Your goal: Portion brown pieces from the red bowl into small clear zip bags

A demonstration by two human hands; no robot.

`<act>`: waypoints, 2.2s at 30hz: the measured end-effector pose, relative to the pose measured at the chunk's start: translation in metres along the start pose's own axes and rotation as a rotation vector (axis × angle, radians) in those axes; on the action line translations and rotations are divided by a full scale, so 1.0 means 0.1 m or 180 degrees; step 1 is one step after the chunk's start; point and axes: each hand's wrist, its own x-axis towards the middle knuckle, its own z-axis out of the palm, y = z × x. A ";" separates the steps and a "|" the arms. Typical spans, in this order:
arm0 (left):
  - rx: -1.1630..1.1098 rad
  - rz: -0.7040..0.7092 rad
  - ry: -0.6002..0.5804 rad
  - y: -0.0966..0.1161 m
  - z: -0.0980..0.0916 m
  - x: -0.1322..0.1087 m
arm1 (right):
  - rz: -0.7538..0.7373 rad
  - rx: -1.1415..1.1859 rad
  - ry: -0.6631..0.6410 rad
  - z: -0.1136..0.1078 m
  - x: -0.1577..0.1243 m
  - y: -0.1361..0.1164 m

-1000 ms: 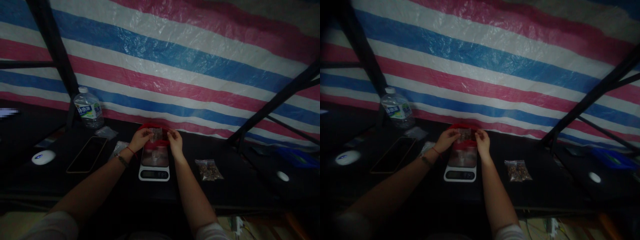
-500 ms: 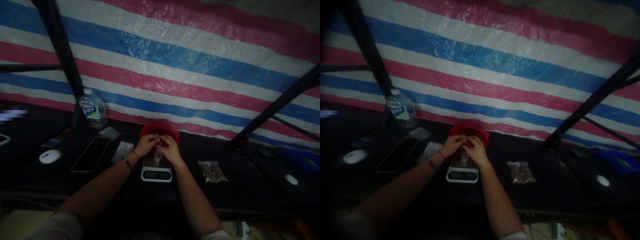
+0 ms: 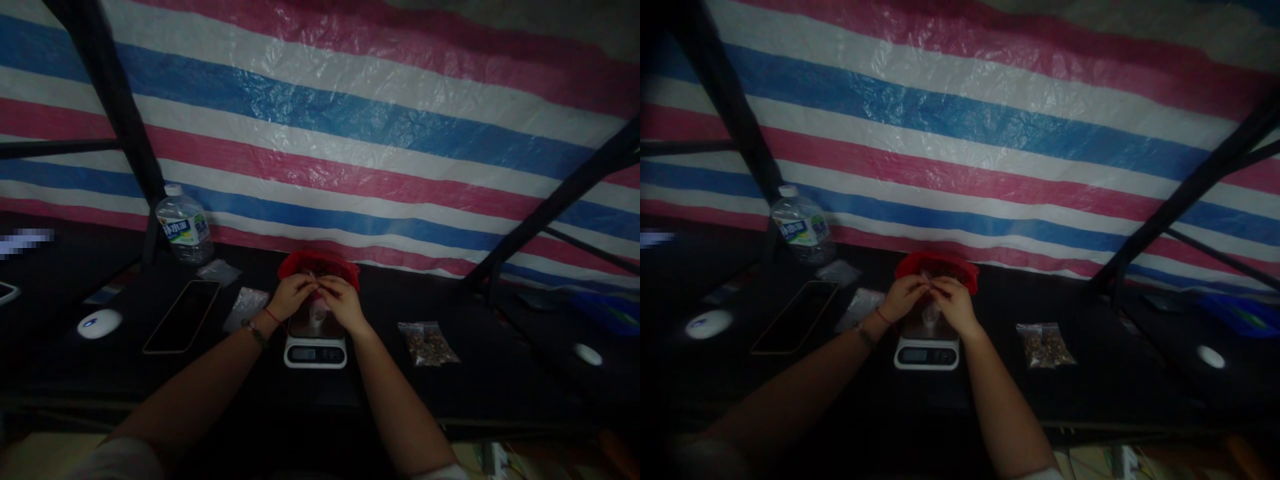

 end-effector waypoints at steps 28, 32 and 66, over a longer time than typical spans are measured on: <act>0.0464 -0.0018 0.0091 0.15 0.09 -0.03 | -0.0378 -0.1510 0.0526 0.06 -0.06 -0.01; 0.0714 -0.0019 0.0236 0.16 0.05 -0.03 | -0.0261 -0.1552 0.0931 0.00 -0.06 -0.01; 0.1541 0.0316 -0.1210 -0.13 -0.43 0.07 | 0.1319 0.1575 0.1330 -0.08 0.14 0.49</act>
